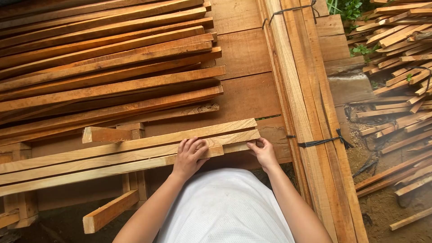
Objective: The person arranges several thin wooden planks on a wooden workbench. They then use a black cord to tie the planks together, wrapping the cord around the stack and tying a knot to secure the bundle.
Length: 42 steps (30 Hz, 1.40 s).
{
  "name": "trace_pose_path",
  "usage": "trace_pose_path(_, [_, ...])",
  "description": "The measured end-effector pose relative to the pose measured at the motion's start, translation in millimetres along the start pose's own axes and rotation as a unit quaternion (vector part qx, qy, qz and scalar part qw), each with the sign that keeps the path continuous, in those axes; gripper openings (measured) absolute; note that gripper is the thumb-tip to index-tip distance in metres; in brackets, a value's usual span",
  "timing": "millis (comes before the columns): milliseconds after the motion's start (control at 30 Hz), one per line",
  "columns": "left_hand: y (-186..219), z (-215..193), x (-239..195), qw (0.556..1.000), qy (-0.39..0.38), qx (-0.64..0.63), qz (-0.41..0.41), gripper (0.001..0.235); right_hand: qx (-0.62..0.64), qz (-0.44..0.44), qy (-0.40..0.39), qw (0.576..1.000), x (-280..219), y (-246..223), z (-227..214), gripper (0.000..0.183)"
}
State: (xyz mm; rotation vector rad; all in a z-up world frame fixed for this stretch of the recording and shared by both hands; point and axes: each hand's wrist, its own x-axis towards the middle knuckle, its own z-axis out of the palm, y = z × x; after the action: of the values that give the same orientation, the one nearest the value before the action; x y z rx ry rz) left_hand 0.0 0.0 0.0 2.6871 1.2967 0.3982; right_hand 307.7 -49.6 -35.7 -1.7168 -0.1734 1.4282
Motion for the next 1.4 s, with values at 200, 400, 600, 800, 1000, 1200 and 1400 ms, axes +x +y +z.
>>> trace_pose_path(200, [7.9,10.2,10.6,0.999,0.01,-0.031,0.022,0.051,0.007,-0.015,-0.024,1.0,4.9,2.7,-13.2,0.053])
trace_pose_path(400, [8.6,2.7,13.2,0.998,0.021,-0.053,0.031,0.047,0.019,0.051,-0.05,0.997,32.9,-7.0,-31.3,0.044])
trace_pose_path(600, [3.4,12.5,13.4,0.996,0.057,-0.05,0.047,0.046,-0.054,-0.012,-0.057,0.997,54.5,-24.2,19.2,0.093])
trace_pose_path(800, [33.1,17.0,47.7,0.991,0.074,-0.073,0.087,0.04,0.079,0.053,-0.09,0.991,183.5,83.7,-35.0,0.065])
trace_pose_path(1000, [71.9,36.9,84.9,0.985,0.065,-0.053,0.149,0.043,0.112,0.103,-0.123,0.981,106.0,10.8,-4.0,0.061])
trace_pose_path(1200, [72.9,46.3,94.4,0.984,0.036,-0.038,0.17,0.041,0.097,0.127,-0.107,0.981,91.2,-6.4,-0.2,0.061])
trace_pose_path(1400, [79.1,43.5,101.3,0.986,0.03,-0.047,0.156,0.043,0.048,0.134,-0.118,0.983,92.7,-9.6,-6.3,0.065])
